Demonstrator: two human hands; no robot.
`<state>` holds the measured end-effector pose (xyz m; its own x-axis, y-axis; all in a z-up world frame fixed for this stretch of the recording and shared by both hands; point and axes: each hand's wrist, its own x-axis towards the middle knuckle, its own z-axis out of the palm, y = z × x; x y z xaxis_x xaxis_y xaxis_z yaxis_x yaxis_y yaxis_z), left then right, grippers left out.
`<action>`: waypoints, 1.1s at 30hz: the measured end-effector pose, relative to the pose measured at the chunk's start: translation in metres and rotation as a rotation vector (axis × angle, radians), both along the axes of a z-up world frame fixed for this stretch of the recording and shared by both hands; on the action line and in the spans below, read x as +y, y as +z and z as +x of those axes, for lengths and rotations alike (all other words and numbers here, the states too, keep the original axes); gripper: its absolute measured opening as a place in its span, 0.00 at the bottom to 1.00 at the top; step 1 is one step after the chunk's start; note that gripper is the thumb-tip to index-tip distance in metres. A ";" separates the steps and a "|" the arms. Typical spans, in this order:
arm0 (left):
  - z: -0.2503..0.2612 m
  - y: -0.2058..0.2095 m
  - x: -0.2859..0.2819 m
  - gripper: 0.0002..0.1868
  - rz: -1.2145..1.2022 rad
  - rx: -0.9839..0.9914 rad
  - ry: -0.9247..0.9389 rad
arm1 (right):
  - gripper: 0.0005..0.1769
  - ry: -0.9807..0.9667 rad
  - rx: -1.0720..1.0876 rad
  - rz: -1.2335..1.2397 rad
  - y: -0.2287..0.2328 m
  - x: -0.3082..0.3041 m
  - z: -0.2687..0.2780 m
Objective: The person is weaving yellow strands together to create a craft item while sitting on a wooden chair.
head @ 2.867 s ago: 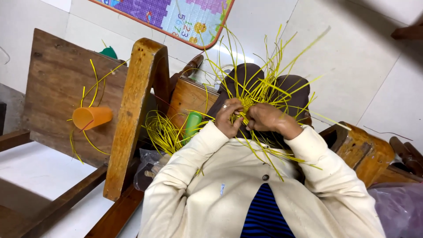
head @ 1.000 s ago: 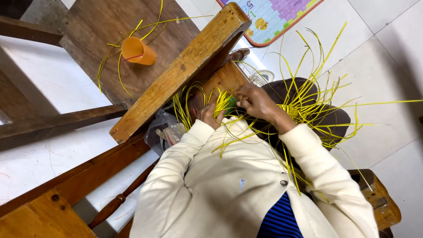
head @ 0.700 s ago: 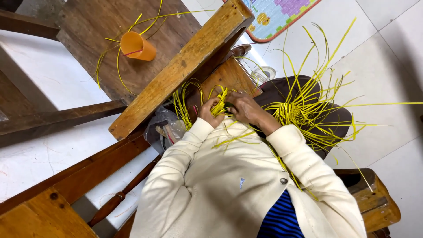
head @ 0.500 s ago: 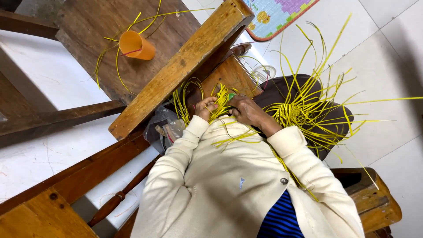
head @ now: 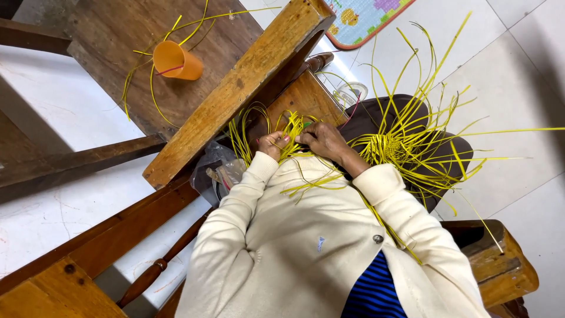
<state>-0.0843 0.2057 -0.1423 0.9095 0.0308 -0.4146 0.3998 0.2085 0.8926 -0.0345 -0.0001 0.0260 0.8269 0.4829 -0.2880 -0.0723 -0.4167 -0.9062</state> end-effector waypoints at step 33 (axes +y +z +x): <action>0.002 0.037 -0.005 0.08 -0.175 0.114 0.072 | 0.07 -0.176 -0.266 0.060 -0.011 0.011 0.005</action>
